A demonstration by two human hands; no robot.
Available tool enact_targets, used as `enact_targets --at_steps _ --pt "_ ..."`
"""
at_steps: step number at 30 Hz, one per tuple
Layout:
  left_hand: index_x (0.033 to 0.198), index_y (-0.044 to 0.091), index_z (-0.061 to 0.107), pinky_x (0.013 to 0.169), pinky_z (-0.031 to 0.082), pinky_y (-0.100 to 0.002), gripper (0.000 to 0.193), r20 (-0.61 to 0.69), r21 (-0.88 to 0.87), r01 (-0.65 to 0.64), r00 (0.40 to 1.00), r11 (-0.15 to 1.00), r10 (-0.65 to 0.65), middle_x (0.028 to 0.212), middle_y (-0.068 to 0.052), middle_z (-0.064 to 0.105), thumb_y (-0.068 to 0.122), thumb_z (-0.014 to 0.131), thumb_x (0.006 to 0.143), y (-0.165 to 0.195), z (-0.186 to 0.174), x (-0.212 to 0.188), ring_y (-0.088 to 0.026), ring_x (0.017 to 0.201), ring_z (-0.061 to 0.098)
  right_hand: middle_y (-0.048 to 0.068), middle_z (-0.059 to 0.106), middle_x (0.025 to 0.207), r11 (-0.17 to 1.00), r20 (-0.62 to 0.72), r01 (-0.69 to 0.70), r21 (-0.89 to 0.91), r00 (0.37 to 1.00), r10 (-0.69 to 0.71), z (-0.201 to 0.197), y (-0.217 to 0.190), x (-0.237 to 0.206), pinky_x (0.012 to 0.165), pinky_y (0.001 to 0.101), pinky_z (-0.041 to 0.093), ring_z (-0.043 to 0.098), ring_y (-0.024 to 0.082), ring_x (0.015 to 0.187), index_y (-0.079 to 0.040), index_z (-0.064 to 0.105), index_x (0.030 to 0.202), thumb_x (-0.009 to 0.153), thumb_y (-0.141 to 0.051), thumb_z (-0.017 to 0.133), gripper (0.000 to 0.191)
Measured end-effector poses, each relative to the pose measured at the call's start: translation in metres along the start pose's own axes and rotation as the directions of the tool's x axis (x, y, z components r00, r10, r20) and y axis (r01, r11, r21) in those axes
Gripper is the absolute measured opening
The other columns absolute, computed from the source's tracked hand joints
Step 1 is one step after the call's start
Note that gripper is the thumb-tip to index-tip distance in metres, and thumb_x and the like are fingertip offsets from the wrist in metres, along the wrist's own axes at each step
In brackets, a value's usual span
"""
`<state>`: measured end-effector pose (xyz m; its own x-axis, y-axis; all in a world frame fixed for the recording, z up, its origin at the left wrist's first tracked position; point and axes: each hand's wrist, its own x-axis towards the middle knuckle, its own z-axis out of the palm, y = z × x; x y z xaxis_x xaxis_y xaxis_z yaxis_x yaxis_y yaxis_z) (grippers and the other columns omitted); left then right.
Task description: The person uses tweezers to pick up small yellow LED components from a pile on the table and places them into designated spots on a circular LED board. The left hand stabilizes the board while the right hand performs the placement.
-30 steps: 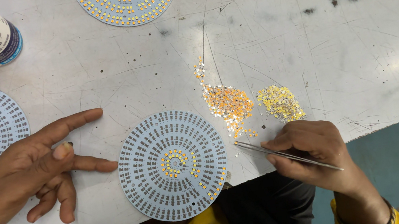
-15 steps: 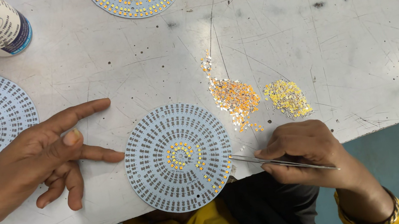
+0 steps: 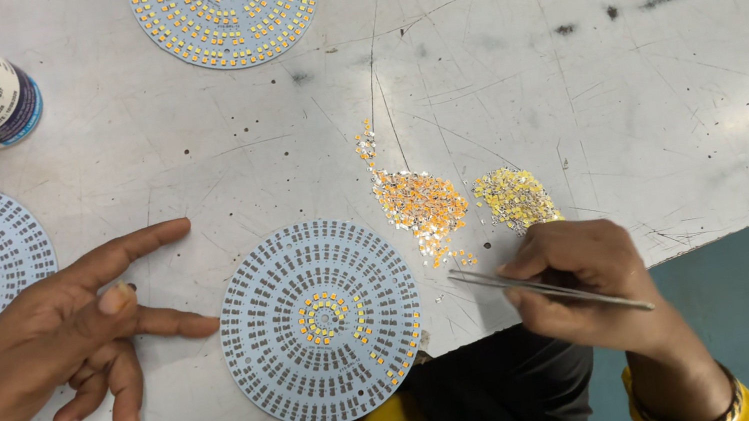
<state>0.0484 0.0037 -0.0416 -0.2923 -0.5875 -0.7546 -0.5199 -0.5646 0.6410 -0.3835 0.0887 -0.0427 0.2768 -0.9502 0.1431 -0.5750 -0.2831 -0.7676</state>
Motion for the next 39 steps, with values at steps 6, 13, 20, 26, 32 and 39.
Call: enact_targets --at_steps 6,13,20,26,32,39 --pt "0.160 0.022 0.035 0.026 0.045 -0.029 0.078 0.023 -0.037 0.022 1.000 0.999 -0.021 0.105 -0.025 0.075 0.062 0.046 0.094 -0.008 -0.004 0.005 -0.025 0.038 0.070 0.003 0.062 0.065 0.999 -0.039 0.045 -0.002 0.998 -0.045 0.004 0.002 -0.001 0.049 0.0248 0.041 0.057 0.008 0.052 -0.002 0.070 0.083 0.076 -0.010 0.079 0.014" --pt "0.161 0.024 0.032 0.026 0.046 -0.029 0.078 0.037 -0.055 0.058 0.998 0.997 -0.056 0.110 -0.025 0.074 0.061 0.047 0.094 -0.015 -0.008 0.009 -0.025 0.040 0.069 0.002 0.062 0.063 0.998 -0.132 -0.058 -0.032 0.990 0.053 -0.001 0.003 -0.010 0.048 0.0232 0.039 0.054 0.007 0.052 -0.001 0.071 0.082 0.075 -0.007 0.077 0.012" --pt "0.159 0.025 0.030 0.025 0.046 -0.030 0.076 0.021 -0.050 0.064 0.998 0.997 -0.063 0.110 -0.025 0.074 0.059 0.050 0.094 -0.020 -0.009 0.010 -0.027 0.040 0.070 0.002 0.062 0.062 0.995 -0.095 -0.100 -0.012 0.991 0.099 -0.003 0.005 -0.011 0.046 0.0236 0.037 0.052 0.006 0.051 0.000 0.071 0.082 0.074 -0.007 0.080 0.015" --pt "0.162 0.026 0.031 0.025 0.046 -0.030 0.077 0.012 -0.046 0.063 0.998 0.997 -0.063 0.110 -0.025 0.074 0.059 0.049 0.094 -0.023 -0.010 0.011 -0.027 0.040 0.070 0.002 0.058 0.060 0.998 -0.049 -0.068 -0.004 0.997 0.067 -0.004 0.006 -0.011 0.047 0.0245 0.036 0.051 0.008 0.049 -0.001 0.071 0.079 0.072 -0.009 0.082 0.015" --pt "0.159 0.026 0.029 0.025 0.047 -0.029 0.075 0.036 -0.055 0.043 0.999 0.998 -0.041 0.110 -0.025 0.074 0.060 0.048 0.095 -0.025 -0.011 0.010 -0.026 0.040 0.071 0.001 0.063 0.063 1.000 -0.047 -0.012 0.027 0.999 0.014 -0.005 0.007 -0.009 0.048 0.0235 0.040 0.057 0.008 0.051 -0.002 0.072 0.083 0.074 -0.010 0.081 0.015" --pt "0.159 0.026 0.031 0.025 0.045 -0.029 0.075 0.017 -0.030 0.049 0.999 0.998 -0.049 0.108 -0.025 0.075 0.061 0.047 0.095 -0.019 -0.008 0.008 -0.026 0.039 0.069 0.002 0.069 0.067 0.998 -0.013 0.052 0.020 0.999 -0.051 -0.006 0.002 -0.006 0.049 0.0260 0.043 0.061 0.010 0.053 -0.003 0.073 0.085 0.075 -0.009 0.081 0.014"
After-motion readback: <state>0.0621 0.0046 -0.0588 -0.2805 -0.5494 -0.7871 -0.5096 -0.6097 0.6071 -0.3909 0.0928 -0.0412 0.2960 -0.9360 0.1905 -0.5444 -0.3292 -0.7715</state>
